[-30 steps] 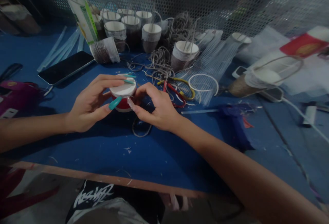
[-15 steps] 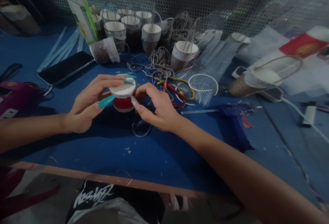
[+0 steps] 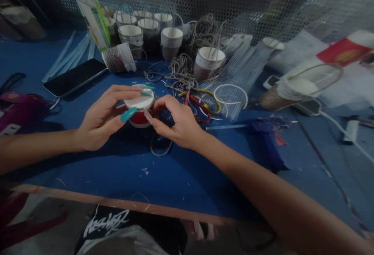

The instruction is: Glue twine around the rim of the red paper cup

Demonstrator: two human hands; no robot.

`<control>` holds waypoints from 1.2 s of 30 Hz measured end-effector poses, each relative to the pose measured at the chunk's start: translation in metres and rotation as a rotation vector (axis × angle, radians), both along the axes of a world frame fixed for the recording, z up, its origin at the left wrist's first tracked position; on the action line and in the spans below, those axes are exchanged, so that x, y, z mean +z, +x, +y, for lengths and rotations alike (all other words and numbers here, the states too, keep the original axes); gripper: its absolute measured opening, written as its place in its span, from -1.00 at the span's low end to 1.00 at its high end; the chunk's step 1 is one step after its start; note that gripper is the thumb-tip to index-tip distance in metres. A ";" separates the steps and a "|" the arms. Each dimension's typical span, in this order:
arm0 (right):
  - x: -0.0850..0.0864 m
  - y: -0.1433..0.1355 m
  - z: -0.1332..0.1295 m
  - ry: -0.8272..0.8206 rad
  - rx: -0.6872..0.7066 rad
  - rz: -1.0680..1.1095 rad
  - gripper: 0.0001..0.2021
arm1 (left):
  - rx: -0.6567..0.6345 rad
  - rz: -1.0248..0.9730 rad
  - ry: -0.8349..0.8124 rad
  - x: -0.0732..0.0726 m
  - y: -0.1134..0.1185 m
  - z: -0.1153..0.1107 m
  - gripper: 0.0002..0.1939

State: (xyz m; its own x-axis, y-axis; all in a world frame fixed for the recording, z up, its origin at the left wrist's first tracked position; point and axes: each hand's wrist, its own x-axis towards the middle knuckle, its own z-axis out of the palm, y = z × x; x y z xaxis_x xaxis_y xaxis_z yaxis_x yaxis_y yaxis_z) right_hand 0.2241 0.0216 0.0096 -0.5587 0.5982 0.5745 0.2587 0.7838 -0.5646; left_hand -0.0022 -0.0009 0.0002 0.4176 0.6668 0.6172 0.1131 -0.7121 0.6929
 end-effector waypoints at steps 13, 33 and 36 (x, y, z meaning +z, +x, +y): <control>0.002 0.000 -0.001 0.017 0.091 0.014 -0.87 | 0.014 -0.041 -0.005 -0.001 0.002 0.002 -0.58; 0.001 0.001 -0.005 -0.121 0.023 0.059 -0.97 | -0.072 -0.046 -0.004 0.001 0.000 0.001 -0.58; -0.001 0.000 -0.002 -0.243 -0.039 0.210 -0.92 | -0.085 -0.098 -0.017 -0.001 0.001 0.001 -0.59</control>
State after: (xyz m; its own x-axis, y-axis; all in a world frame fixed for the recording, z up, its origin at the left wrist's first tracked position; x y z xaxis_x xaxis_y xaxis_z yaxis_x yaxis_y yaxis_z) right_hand 0.2242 0.0196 0.0087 -0.4173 0.7507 0.5121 0.1443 0.6111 -0.7783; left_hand -0.0011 0.0001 -0.0007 0.4113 0.6426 0.6465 -0.0161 -0.7040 0.7100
